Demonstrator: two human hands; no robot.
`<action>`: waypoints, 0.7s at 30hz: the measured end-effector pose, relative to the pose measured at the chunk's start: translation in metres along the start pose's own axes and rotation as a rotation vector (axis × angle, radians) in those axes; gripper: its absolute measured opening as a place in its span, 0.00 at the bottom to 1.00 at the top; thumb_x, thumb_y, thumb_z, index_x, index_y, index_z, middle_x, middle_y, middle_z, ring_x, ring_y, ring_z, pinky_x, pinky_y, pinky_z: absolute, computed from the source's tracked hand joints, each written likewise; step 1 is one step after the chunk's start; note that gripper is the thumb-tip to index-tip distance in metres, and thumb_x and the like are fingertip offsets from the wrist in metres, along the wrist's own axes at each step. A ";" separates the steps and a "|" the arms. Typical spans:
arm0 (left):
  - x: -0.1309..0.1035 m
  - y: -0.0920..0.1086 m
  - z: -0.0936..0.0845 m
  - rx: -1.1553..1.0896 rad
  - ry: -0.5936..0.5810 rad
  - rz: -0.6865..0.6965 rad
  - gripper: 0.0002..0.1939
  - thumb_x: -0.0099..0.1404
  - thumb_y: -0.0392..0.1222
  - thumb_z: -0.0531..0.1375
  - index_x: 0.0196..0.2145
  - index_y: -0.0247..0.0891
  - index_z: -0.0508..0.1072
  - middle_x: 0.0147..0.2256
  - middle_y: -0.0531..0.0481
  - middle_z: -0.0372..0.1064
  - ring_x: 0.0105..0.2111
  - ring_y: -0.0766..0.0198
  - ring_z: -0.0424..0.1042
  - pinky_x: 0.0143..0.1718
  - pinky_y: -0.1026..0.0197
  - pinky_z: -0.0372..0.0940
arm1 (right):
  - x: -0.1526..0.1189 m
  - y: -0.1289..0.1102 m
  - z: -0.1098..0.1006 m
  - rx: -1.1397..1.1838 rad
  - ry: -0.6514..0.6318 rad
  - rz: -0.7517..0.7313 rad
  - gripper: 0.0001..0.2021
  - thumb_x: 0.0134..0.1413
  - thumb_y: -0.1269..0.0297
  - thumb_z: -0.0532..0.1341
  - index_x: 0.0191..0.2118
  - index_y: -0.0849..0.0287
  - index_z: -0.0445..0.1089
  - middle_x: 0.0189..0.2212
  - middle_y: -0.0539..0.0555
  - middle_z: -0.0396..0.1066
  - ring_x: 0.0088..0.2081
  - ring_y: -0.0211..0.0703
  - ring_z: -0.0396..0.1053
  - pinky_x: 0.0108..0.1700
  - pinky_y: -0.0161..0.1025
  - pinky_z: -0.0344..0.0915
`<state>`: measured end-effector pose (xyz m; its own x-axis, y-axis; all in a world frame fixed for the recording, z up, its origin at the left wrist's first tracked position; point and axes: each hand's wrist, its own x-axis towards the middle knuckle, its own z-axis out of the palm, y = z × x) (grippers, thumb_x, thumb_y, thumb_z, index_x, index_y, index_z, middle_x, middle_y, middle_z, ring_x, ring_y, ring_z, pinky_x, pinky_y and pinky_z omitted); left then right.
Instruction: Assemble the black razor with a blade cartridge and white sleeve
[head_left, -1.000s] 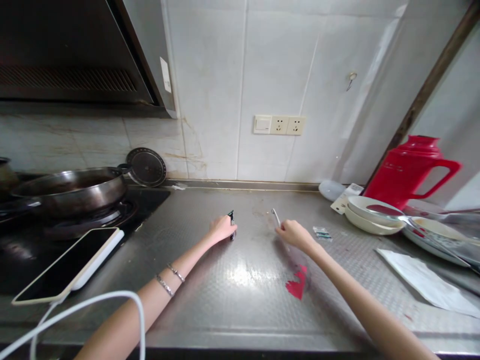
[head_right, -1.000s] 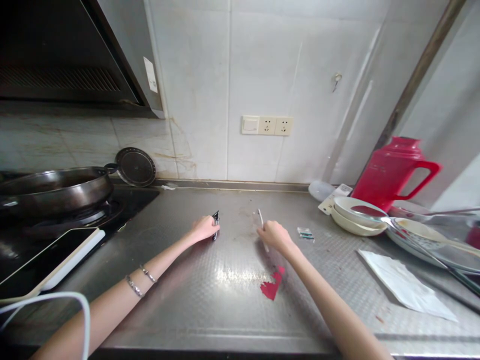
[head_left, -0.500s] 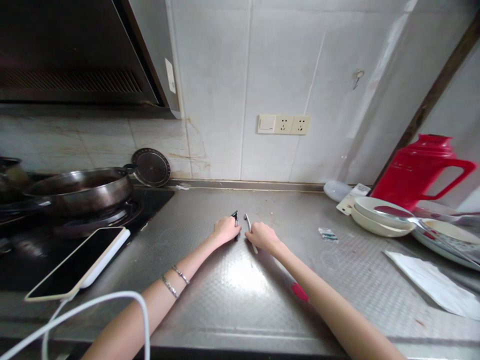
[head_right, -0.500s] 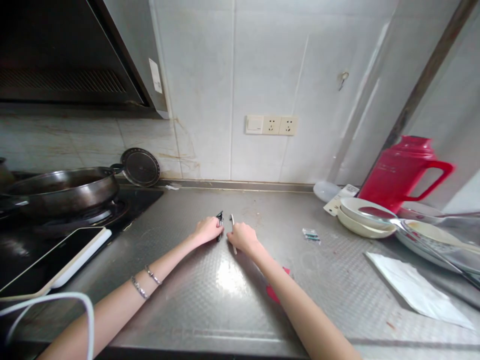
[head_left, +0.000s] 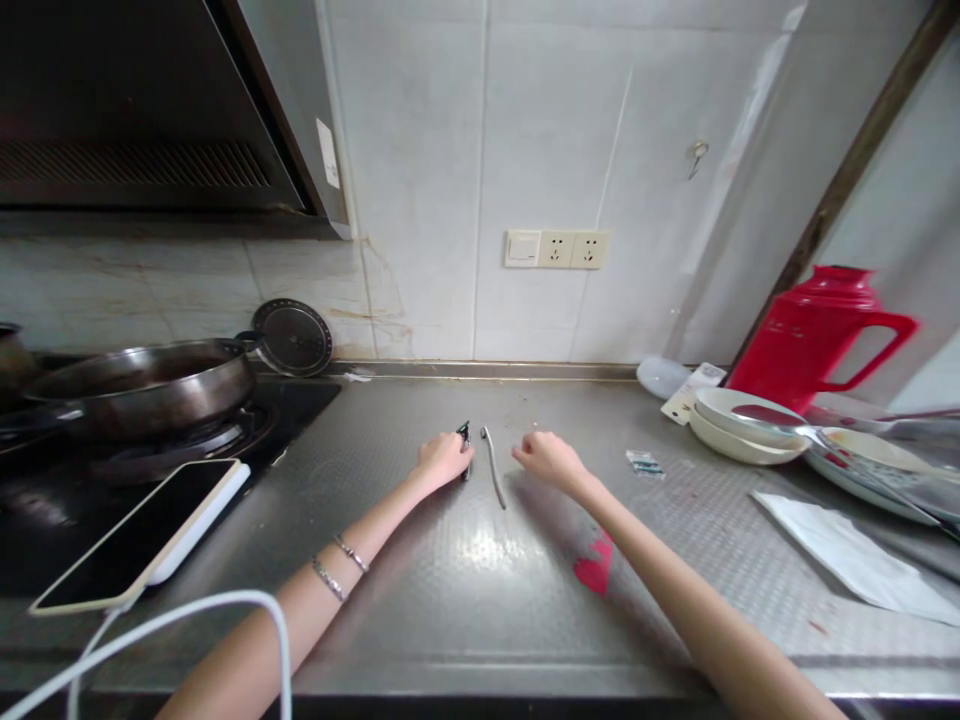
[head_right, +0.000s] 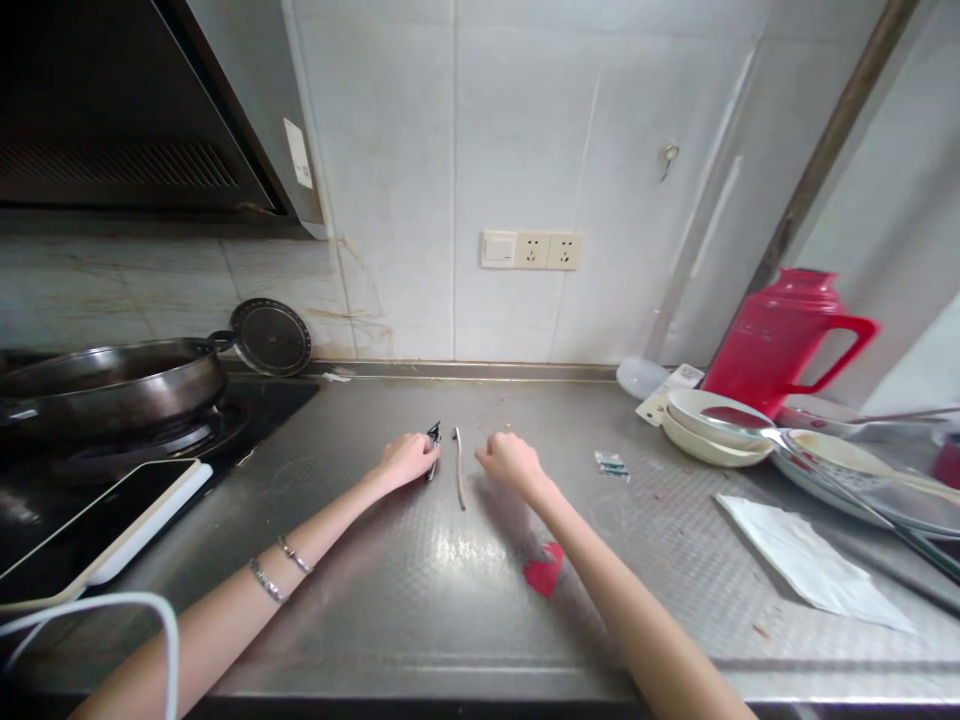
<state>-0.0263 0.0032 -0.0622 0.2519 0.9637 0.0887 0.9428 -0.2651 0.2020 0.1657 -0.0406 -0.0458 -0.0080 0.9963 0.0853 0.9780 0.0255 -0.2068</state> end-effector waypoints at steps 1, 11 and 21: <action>0.001 -0.001 -0.001 -0.017 0.003 -0.006 0.19 0.61 0.51 0.48 0.29 0.37 0.74 0.33 0.40 0.73 0.36 0.54 0.72 0.34 0.59 0.62 | -0.001 0.016 -0.006 0.024 0.023 -0.014 0.13 0.51 0.60 0.52 0.31 0.60 0.72 0.29 0.58 0.73 0.33 0.43 0.70 0.31 0.33 0.59; 0.010 0.006 -0.010 -0.234 0.059 0.074 0.17 0.58 0.48 0.50 0.22 0.36 0.71 0.22 0.49 0.68 0.23 0.65 0.65 0.25 0.66 0.53 | -0.018 0.226 -0.034 0.291 0.128 -0.038 0.23 0.37 0.71 0.56 0.46 0.62 0.68 0.46 0.58 0.68 0.44 0.47 0.67 0.47 0.40 0.62; 0.014 0.028 -0.007 -0.360 0.094 0.183 0.16 0.57 0.48 0.51 0.22 0.35 0.70 0.20 0.52 0.66 0.22 0.67 0.62 0.23 0.66 0.51 | -0.031 0.264 -0.024 0.463 -0.087 -0.078 0.38 0.37 0.62 0.62 0.59 0.60 0.54 0.49 0.61 0.66 0.51 0.53 0.63 0.52 0.46 0.58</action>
<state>0.0023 0.0088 -0.0488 0.3721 0.8966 0.2401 0.7434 -0.4427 0.5013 0.4291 -0.0671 -0.0798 -0.1141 0.9927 0.0398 0.7784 0.1142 -0.6172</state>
